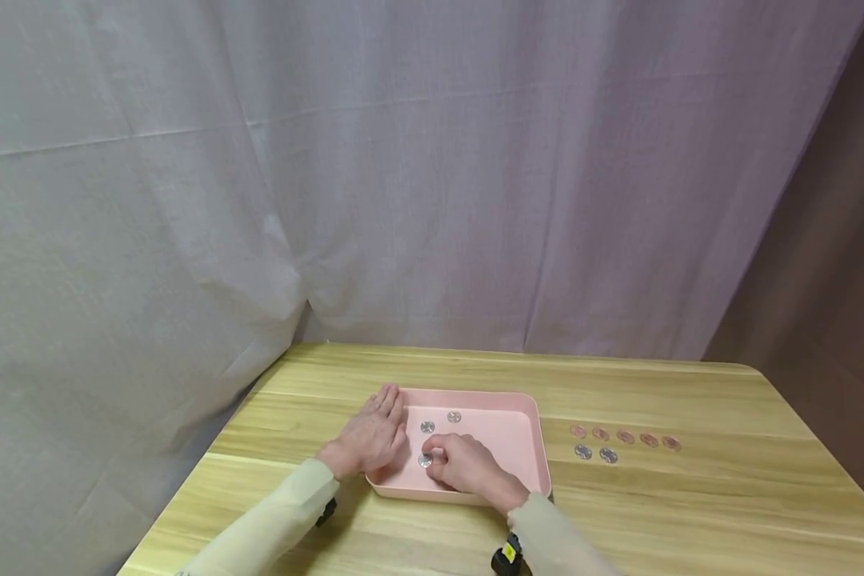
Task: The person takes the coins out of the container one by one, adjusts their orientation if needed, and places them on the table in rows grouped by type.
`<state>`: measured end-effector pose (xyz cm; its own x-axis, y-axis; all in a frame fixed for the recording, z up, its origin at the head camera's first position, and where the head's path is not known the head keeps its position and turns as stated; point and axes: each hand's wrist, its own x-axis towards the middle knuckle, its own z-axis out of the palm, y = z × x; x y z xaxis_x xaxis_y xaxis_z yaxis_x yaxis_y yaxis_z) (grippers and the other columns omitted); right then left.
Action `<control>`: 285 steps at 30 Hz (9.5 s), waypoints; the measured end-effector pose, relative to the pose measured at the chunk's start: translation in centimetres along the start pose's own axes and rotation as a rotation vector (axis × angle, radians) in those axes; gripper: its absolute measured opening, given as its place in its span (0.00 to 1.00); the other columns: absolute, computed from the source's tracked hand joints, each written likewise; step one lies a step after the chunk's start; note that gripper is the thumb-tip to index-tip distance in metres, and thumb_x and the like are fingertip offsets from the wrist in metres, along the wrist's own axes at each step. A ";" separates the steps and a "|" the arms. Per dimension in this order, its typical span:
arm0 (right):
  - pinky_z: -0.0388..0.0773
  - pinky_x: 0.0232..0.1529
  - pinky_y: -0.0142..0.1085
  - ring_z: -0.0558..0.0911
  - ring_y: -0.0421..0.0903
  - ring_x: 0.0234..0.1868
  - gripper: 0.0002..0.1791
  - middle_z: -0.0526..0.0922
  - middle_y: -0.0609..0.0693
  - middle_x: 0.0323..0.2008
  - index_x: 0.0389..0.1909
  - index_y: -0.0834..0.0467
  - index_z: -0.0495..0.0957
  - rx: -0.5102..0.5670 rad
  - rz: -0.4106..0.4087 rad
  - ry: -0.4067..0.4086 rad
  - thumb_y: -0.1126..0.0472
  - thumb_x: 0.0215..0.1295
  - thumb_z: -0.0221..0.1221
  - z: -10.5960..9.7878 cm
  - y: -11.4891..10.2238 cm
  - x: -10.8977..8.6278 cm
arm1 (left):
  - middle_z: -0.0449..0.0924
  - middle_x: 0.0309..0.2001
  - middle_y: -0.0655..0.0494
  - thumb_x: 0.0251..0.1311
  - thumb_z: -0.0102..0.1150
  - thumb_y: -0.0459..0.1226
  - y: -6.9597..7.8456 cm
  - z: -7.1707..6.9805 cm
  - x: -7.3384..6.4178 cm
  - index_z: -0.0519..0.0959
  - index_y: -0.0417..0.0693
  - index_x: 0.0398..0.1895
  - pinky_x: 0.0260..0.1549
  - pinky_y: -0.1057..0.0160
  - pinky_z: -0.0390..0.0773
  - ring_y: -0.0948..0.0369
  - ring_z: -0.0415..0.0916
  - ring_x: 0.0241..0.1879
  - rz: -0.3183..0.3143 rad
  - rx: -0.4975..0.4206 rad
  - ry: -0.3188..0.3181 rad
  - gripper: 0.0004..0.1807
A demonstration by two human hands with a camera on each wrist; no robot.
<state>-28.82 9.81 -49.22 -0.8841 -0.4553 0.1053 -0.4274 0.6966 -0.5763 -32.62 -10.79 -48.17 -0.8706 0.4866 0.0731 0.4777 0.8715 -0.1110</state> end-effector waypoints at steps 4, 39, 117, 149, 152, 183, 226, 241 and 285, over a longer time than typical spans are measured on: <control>0.65 0.23 0.30 0.71 0.36 0.21 0.16 0.74 0.38 0.18 0.47 0.51 0.83 -0.006 0.017 0.001 0.57 0.57 0.68 0.0 -0.1 0.1 | 0.49 0.77 0.38 0.74 0.28 0.47 0.0 0.0 0.0 0.52 0.36 0.76 0.77 0.51 0.53 0.47 0.47 0.78 -0.003 0.002 0.000 0.34; 0.66 0.25 0.29 0.71 0.35 0.22 0.10 0.73 0.39 0.19 0.31 0.51 0.74 0.035 -0.038 -0.053 0.65 0.58 0.67 -0.4 -0.6 -0.1 | 0.49 0.77 0.39 0.74 0.28 0.48 0.1 -0.2 -0.1 0.52 0.36 0.76 0.77 0.51 0.53 0.47 0.47 0.78 -0.019 -0.035 -0.003 0.34; 0.76 0.16 0.30 0.73 0.35 0.19 0.07 0.75 0.49 0.26 0.34 0.57 0.73 0.239 0.075 0.240 0.64 0.63 0.64 -10.0 5.9 -8.1 | 0.46 0.78 0.40 0.74 0.26 0.47 0.5 -0.3 -0.3 0.49 0.36 0.76 0.78 0.53 0.49 0.48 0.43 0.78 -0.019 -0.020 -0.030 0.34; 0.79 0.17 0.33 0.74 0.37 0.18 0.09 0.77 0.53 0.27 0.36 0.62 0.74 0.240 0.121 0.261 0.61 0.64 0.63 -12.4 10.2 -10.5 | 0.46 0.78 0.40 0.74 0.27 0.47 0.6 -0.5 -0.4 0.50 0.36 0.76 0.77 0.52 0.51 0.48 0.45 0.78 -0.029 -0.033 -0.026 0.34; 0.79 0.17 0.33 0.74 0.37 0.19 0.08 0.77 0.54 0.28 0.36 0.63 0.74 0.253 0.117 0.250 0.62 0.65 0.62 -12.5 10.6 -10.7 | 0.46 0.78 0.40 0.74 0.27 0.47 0.5 -0.5 -0.5 0.49 0.36 0.76 0.77 0.52 0.51 0.48 0.45 0.78 -0.028 -0.025 -0.027 0.34; 0.75 0.17 0.31 0.73 0.38 0.17 0.07 0.74 0.48 0.23 0.34 0.59 0.74 0.087 0.254 0.215 0.62 0.64 0.63 -13.8 14.7 -12.7 | 0.45 0.78 0.40 0.74 0.24 0.47 0.0 -0.5 -0.7 0.48 0.36 0.77 0.77 0.53 0.50 0.49 0.43 0.79 -0.028 -0.032 -0.034 0.34; 0.68 0.13 0.30 0.71 0.41 0.16 0.06 0.71 0.47 0.19 0.30 0.59 0.70 -0.080 0.367 0.130 0.66 0.66 0.56 -15.6 17.6 -14.1 | 0.44 0.79 0.41 0.74 0.24 0.47 0.0 -0.8 -0.8 0.47 0.37 0.77 0.78 0.53 0.48 0.49 0.42 0.79 -0.042 -0.029 -0.047 0.34; 0.71 0.12 0.33 0.72 0.40 0.16 0.07 0.74 0.48 0.21 0.34 0.60 0.75 -0.052 0.336 0.159 0.60 0.69 0.56 -16.2 15.7 -14.0 | 0.44 0.79 0.41 0.74 0.25 0.47 -0.2 -0.6 -0.7 0.47 0.36 0.77 0.78 0.54 0.49 0.49 0.42 0.79 -0.038 -0.006 -0.048 0.34; 0.71 0.19 0.30 0.73 0.38 0.19 0.03 0.78 0.50 0.26 0.37 0.58 0.77 -0.010 0.099 0.149 0.62 0.67 0.58 -13.9 6.6 -6.0 | 0.43 0.79 0.41 0.74 0.24 0.47 0.0 -0.5 -0.5 0.46 0.37 0.77 0.78 0.54 0.47 0.50 0.41 0.79 -0.047 -0.024 -0.055 0.34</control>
<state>-28.99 24.86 -42.42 -0.9397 -0.2976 0.1684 -0.3385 0.7399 -0.5814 -32.13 -10.99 -47.75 -0.8968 0.4418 0.0230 0.4385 0.8947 -0.0846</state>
